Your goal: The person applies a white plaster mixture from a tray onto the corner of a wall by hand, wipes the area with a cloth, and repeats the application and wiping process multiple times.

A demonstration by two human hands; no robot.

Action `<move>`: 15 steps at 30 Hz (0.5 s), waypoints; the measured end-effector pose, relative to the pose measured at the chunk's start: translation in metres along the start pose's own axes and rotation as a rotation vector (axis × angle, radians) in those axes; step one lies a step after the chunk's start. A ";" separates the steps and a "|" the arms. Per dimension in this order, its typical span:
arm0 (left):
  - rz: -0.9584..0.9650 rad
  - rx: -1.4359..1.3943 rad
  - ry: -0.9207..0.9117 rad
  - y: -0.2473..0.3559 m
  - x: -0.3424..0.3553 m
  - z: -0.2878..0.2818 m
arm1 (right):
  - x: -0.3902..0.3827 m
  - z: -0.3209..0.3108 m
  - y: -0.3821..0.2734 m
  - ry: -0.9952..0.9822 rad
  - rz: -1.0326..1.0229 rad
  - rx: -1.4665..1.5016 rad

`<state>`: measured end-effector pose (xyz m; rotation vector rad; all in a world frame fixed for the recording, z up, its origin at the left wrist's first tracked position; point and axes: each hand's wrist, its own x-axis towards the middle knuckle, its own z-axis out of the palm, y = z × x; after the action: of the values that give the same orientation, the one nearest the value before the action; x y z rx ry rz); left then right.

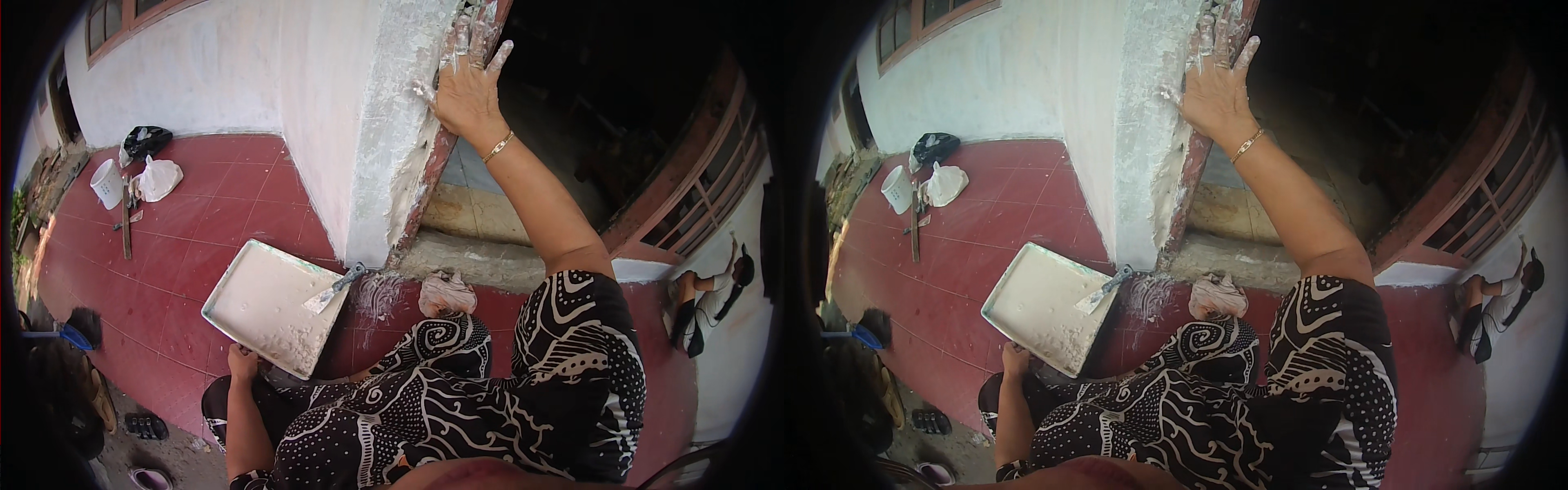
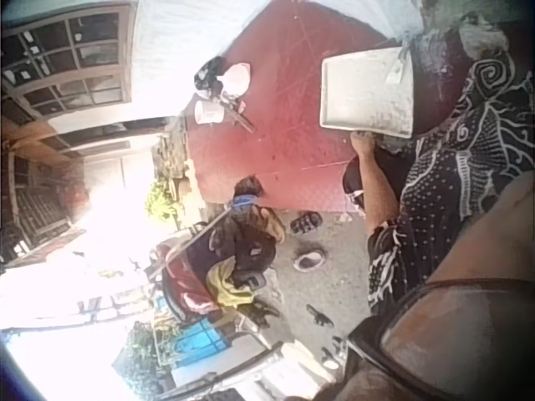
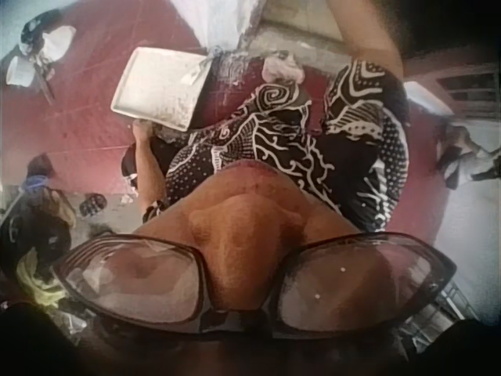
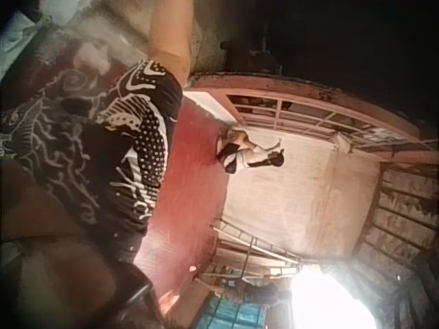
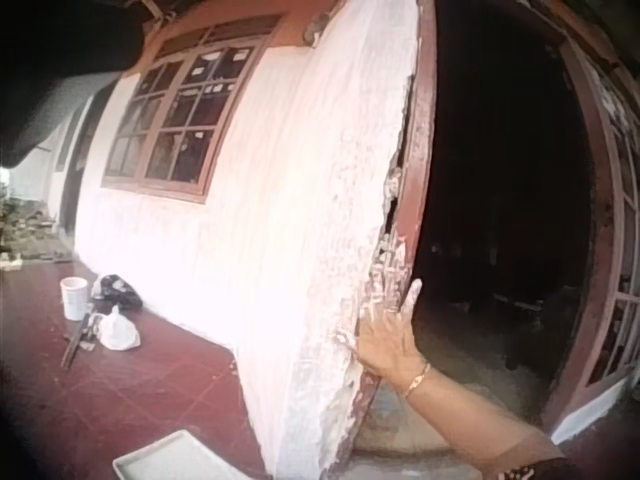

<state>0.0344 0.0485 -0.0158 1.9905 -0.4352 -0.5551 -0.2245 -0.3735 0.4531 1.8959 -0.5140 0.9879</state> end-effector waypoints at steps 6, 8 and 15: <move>0.020 0.003 0.014 -0.002 -0.001 0.000 | 0.003 -0.007 -0.015 -0.141 0.135 0.066; 0.028 0.023 0.017 -0.003 0.000 -0.001 | 0.003 -0.009 -0.015 -0.138 0.114 0.012; 0.018 0.047 0.020 0.001 -0.003 0.001 | 0.003 -0.011 -0.011 -0.097 0.029 -0.026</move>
<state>0.0317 0.0492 -0.0151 2.0337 -0.4570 -0.5171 -0.2194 -0.3584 0.4526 1.9248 -0.6089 0.9069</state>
